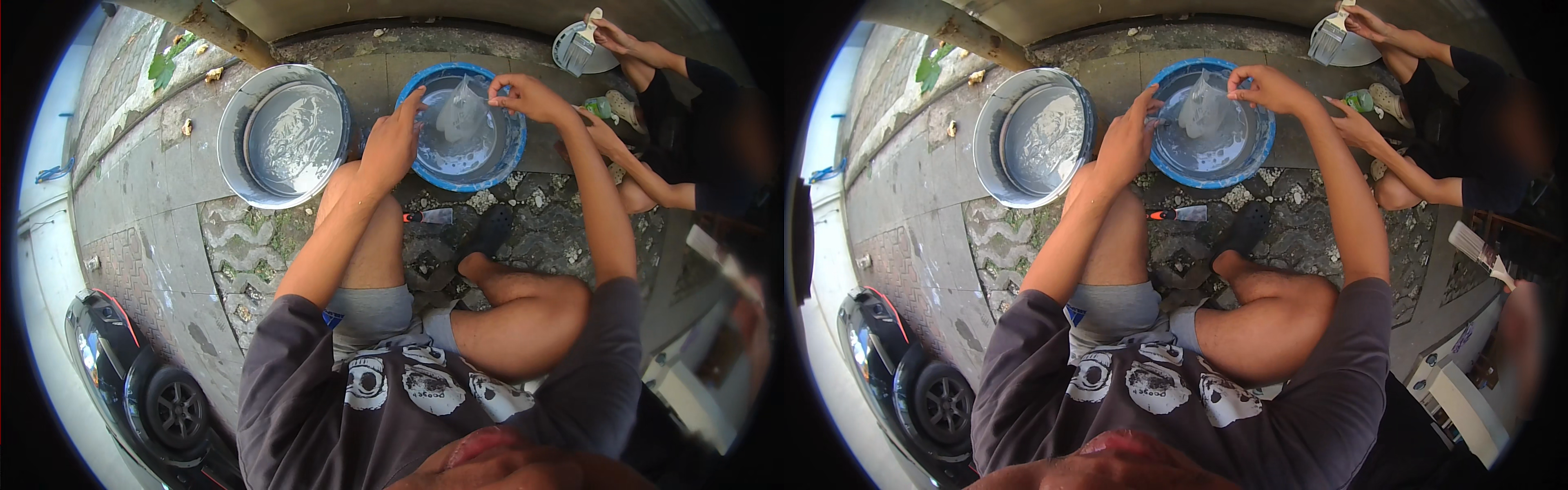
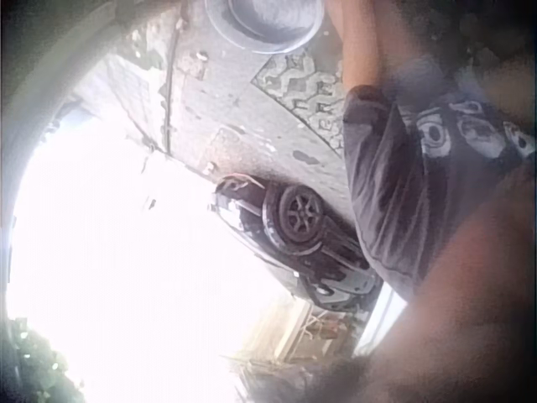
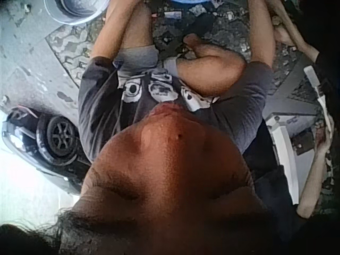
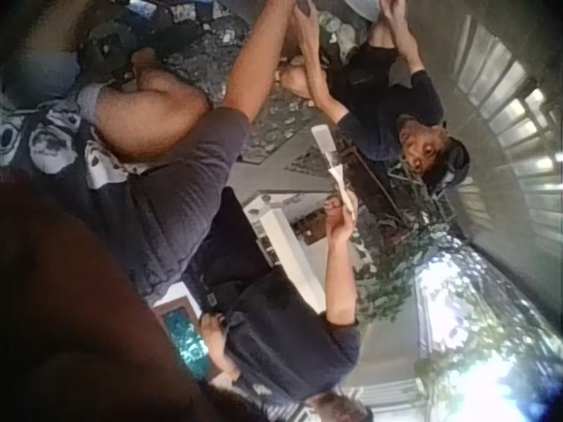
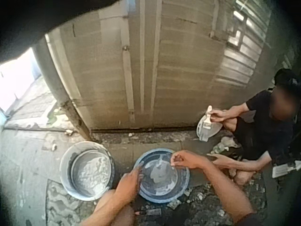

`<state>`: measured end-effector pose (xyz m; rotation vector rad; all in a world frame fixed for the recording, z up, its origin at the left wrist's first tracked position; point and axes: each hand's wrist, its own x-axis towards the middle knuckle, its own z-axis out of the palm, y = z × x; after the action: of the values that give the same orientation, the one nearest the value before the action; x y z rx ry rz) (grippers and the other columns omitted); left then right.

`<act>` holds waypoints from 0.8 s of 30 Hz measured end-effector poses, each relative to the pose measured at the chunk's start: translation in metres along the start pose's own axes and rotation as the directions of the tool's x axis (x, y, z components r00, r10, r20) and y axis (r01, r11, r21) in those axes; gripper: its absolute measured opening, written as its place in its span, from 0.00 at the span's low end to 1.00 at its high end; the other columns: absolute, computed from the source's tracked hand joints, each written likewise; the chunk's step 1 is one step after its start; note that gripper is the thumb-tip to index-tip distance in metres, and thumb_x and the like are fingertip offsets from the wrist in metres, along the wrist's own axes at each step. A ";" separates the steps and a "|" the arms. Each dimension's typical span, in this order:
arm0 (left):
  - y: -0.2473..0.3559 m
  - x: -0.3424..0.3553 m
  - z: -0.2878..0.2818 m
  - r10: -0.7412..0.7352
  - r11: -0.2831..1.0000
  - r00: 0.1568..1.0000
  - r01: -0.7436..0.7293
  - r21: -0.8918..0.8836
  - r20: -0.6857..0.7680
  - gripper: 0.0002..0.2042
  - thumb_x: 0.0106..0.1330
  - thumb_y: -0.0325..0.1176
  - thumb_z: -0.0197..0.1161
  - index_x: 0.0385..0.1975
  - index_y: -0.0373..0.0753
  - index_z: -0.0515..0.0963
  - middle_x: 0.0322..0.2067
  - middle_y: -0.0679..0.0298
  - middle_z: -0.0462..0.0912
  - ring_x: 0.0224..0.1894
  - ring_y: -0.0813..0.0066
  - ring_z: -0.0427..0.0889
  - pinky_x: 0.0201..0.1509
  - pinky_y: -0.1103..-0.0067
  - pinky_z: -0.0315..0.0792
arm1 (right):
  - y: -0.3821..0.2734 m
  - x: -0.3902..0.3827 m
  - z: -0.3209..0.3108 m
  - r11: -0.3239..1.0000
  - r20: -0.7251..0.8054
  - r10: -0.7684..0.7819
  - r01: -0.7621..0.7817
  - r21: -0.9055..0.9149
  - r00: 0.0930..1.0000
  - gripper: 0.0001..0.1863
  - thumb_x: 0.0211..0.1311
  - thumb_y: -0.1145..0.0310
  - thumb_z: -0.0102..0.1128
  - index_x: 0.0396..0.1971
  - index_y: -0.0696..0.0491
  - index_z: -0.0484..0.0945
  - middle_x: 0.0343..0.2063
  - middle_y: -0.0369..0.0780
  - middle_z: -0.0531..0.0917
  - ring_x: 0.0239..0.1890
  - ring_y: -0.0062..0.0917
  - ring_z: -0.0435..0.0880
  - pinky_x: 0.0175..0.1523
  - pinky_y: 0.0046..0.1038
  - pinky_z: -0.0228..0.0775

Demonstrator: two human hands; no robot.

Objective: Mixing grey paint in buckets and cleaning paint brushes outdoors.

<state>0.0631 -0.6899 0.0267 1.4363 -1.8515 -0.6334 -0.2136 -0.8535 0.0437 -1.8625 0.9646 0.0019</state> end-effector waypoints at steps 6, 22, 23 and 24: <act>0.004 0.005 0.004 -0.017 1.000 1.000 0.017 0.002 0.012 0.31 0.62 0.16 0.57 0.67 0.36 0.60 0.51 0.49 0.82 0.52 0.47 0.81 0.51 0.59 0.76 | 0.032 0.022 0.030 0.975 0.022 -0.040 0.044 -0.216 0.999 0.09 0.68 0.64 0.64 0.37 0.52 0.76 0.34 0.37 0.83 0.32 0.24 0.80 0.36 0.29 0.71; 0.012 0.014 0.005 -0.062 0.998 0.997 0.063 -0.012 0.042 0.33 0.62 0.20 0.62 0.69 0.37 0.60 0.51 0.49 0.81 0.51 0.45 0.82 0.52 0.60 0.76 | 0.123 0.073 0.083 0.912 0.288 0.190 -0.060 -0.406 0.939 0.06 0.68 0.66 0.55 0.38 0.48 0.81 0.38 0.40 0.85 0.44 0.31 0.83 0.50 0.34 0.73; 0.013 0.006 -0.007 -0.072 0.995 0.997 0.071 0.066 0.011 0.33 0.61 0.23 0.65 0.68 0.37 0.61 0.53 0.49 0.80 0.52 0.45 0.81 0.53 0.60 0.75 | 0.106 0.084 0.091 0.894 0.329 0.144 0.020 -0.448 0.933 0.09 0.67 0.63 0.56 0.41 0.49 0.81 0.39 0.42 0.86 0.42 0.34 0.83 0.48 0.37 0.74; 0.020 0.002 -0.017 -0.057 0.990 0.998 0.059 0.130 -0.017 0.33 0.61 0.26 0.67 0.68 0.38 0.63 0.55 0.48 0.79 0.53 0.45 0.81 0.54 0.61 0.75 | 0.104 0.092 0.101 0.889 0.325 0.051 0.106 -0.446 0.944 0.12 0.67 0.60 0.56 0.42 0.49 0.82 0.39 0.43 0.86 0.41 0.36 0.84 0.47 0.39 0.75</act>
<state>0.0637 -0.6861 0.0523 1.5802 -1.8763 -0.5374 -0.1748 -0.8521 -0.1236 -2.2145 0.7404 0.5544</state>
